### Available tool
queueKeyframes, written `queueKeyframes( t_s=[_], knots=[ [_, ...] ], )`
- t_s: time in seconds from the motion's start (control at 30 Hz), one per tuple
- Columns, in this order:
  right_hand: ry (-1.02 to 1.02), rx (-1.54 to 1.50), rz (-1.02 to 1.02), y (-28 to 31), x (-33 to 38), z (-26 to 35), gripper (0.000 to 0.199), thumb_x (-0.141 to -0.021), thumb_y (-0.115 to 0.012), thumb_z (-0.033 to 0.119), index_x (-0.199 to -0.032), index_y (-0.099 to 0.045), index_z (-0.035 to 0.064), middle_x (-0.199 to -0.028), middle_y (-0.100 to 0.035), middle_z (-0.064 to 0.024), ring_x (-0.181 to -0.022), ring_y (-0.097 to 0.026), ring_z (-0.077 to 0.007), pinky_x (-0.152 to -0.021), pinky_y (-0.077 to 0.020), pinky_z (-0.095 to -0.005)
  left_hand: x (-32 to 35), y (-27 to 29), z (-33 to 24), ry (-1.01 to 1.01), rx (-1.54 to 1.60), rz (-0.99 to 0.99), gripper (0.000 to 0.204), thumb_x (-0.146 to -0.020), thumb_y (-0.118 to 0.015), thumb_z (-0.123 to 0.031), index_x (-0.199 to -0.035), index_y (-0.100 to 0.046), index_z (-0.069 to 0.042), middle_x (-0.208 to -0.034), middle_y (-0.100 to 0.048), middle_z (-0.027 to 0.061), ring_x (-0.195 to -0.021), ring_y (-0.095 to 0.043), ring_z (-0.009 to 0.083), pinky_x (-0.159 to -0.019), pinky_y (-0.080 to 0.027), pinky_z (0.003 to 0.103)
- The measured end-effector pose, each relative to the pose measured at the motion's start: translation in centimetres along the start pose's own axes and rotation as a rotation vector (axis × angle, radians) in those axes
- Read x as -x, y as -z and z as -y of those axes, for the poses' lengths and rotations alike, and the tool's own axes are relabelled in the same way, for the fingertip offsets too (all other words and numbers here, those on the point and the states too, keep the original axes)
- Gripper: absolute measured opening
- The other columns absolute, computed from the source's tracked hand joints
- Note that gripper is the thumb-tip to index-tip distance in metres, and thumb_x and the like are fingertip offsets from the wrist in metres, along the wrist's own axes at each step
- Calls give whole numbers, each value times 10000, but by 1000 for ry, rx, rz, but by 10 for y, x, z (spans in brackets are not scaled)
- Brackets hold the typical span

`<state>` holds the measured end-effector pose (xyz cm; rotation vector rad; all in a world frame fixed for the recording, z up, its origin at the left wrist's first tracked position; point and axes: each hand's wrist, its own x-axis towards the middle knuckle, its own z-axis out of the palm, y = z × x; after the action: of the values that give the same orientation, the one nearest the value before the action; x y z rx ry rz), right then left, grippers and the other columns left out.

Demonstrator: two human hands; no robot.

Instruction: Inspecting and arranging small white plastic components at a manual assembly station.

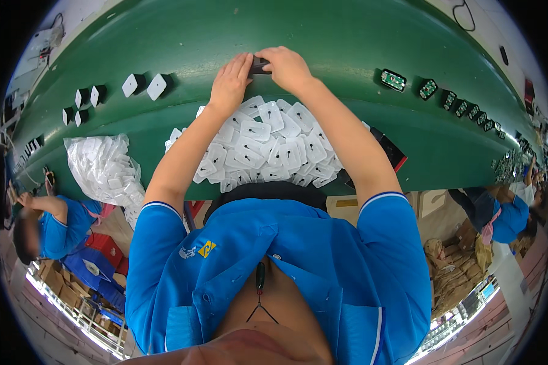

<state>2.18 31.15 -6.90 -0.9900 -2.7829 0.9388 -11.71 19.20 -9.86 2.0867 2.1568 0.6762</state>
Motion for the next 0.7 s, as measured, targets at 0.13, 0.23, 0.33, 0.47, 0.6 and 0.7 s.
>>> queueKeyframes(
  t_s=[0.13, 0.23, 0.33, 0.47, 0.6, 0.7],
  knots=[
    [-143, -283, 177, 12, -21, -20, 367, -777, -625, 126, -1142, -596, 99, -1099, -625, -21, -945, -590, -196, -802, -475, -297, -19, -22, -4, 110, 37, -24, 457, -736, -638, -144, -1163, -512, -38, -1055, -549, 102, -964, -526, 274, -836, -444, 347],
    [-158, -346, -132, 2, -6, -17, 357, -804, -624, 153, -1154, -589, 88, -1081, -632, -37, -922, -600, -190, -803, -474, -288, -24, -19, 8, 67, 78, -52, 432, -751, -652, -175, -1133, -511, -31, -955, -557, 119, -873, -536, 274, -772, -464, 348],
    [-231, -632, -322, 21, 24, -10, 340, -850, -609, 191, -1164, -576, 67, -1048, -638, -70, -904, -609, -180, -802, -479, -277, -23, -7, 11, 254, 275, 80, 385, -807, -626, -189, -1128, -499, -19, -913, -583, 123, -810, -561, 270, -737, -472, 344],
    [-323, -759, -591, 58, 99, -17, 232, -889, -559, 108, -1113, -582, 52, -1002, -640, -60, -865, -606, -123, -785, -481, -234, -20, 17, 17, 778, 761, 382, 313, -877, -571, -183, -1116, -488, 1, -814, -616, 114, -694, -587, 252, -689, -474, 335],
    [-423, -164, -976, 78, 191, -32, 169, -912, -509, 96, -1056, -589, 60, -888, -603, -42, -730, -568, -114, -664, -472, -223, -19, 15, 18, 941, 838, 438, 397, -882, -572, -303, -1137, -471, -16, -813, -637, 133, -706, -605, 297, -674, -484, 369],
    [-495, 65, -1036, 73, 248, -35, 136, -890, -532, 94, -1009, -584, 51, -842, -595, -31, -614, -535, -127, -571, -438, -241, -9, 5, 25, 877, 603, 315, 396, -882, -566, -320, -1129, -471, -25, -796, -633, 132, -718, -605, 302, -680, -481, 381]
  ],
)
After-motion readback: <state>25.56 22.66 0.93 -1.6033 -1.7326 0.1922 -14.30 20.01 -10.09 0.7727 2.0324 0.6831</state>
